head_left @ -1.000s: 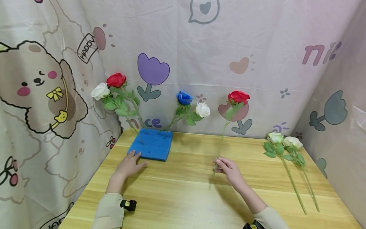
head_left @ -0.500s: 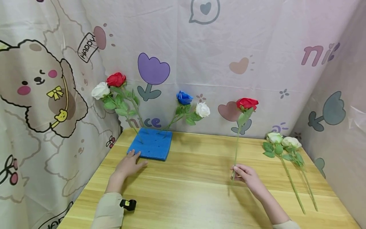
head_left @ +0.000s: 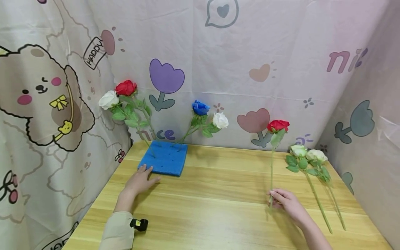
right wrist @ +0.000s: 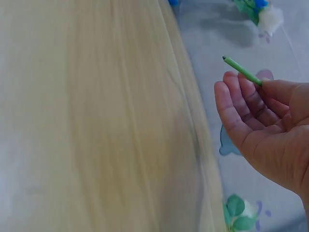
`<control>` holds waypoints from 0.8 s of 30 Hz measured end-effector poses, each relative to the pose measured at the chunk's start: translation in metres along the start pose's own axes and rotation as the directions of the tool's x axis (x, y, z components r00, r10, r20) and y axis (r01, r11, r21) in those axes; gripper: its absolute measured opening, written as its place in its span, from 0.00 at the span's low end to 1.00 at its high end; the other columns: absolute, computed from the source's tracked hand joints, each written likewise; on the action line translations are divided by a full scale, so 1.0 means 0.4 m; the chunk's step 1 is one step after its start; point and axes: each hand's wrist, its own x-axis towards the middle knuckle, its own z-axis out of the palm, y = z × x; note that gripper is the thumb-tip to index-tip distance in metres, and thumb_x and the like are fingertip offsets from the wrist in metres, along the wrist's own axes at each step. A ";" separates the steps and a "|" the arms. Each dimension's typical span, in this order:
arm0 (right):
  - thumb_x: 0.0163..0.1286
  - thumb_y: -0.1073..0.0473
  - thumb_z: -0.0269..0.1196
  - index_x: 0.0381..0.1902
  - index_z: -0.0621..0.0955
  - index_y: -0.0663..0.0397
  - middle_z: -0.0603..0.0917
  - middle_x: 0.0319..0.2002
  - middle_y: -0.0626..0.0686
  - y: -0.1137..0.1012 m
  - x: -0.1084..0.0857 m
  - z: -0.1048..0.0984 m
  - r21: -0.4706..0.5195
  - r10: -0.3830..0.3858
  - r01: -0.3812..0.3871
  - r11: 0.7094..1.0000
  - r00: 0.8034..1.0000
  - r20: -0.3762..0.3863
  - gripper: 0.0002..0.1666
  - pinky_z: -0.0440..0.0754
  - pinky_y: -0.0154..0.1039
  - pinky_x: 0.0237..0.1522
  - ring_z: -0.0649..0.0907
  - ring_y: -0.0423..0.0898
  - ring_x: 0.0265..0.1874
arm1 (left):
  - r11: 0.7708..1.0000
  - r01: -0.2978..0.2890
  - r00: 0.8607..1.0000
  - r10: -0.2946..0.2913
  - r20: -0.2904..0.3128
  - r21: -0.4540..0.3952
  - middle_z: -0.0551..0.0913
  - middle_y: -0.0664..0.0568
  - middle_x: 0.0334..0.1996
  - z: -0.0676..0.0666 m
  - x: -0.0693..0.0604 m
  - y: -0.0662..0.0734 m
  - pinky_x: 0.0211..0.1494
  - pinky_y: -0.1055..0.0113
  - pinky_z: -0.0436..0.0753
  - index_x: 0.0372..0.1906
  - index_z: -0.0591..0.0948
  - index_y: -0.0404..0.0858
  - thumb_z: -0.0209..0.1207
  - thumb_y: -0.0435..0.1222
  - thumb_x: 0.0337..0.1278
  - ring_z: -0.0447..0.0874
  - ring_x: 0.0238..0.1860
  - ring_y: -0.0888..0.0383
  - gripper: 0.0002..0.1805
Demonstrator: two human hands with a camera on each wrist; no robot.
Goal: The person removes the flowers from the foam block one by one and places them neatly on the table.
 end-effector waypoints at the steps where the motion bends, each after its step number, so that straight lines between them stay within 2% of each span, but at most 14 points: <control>1: 0.78 0.50 0.50 0.52 0.78 0.70 0.78 0.31 0.44 0.005 -0.003 -0.006 0.000 0.008 -0.008 1.000 1.000 0.003 0.25 0.85 0.36 0.41 0.80 0.36 0.33 | 1.000 0.000 1.000 0.000 -0.001 0.001 0.51 0.25 0.73 0.000 -0.001 0.000 0.72 0.34 0.57 0.73 0.62 0.31 0.52 0.59 0.66 0.47 0.74 0.29 0.43; 7: 0.79 0.52 0.49 0.51 0.79 0.69 0.79 0.29 0.43 0.033 -0.017 -0.043 0.008 0.019 -0.020 1.000 0.998 0.063 0.23 0.85 0.34 0.36 0.80 0.35 0.31 | 1.000 -0.004 1.000 0.004 -0.003 0.008 0.51 0.25 0.73 0.002 -0.001 -0.001 0.72 0.34 0.57 0.73 0.62 0.31 0.52 0.59 0.65 0.47 0.74 0.28 0.44; 15: 0.78 0.52 0.51 0.50 0.80 0.66 0.78 0.29 0.44 0.057 -0.030 -0.078 0.043 0.102 -0.106 0.993 0.991 0.085 0.22 0.85 0.33 0.36 0.81 0.36 0.30 | 1.000 -0.002 1.000 0.002 0.001 0.012 0.51 0.25 0.73 0.003 -0.001 -0.001 0.72 0.33 0.57 0.73 0.61 0.31 0.53 0.57 0.66 0.47 0.74 0.28 0.43; 24: 0.78 0.54 0.51 0.48 0.82 0.60 0.81 0.28 0.44 0.075 -0.033 -0.113 0.110 0.105 -0.119 0.987 0.986 0.128 0.18 0.86 0.31 0.35 0.86 0.38 0.31 | 1.000 -0.004 1.000 0.004 0.004 0.008 0.50 0.25 0.73 -0.001 0.003 0.002 0.72 0.33 0.56 0.73 0.61 0.32 0.53 0.57 0.66 0.46 0.74 0.28 0.42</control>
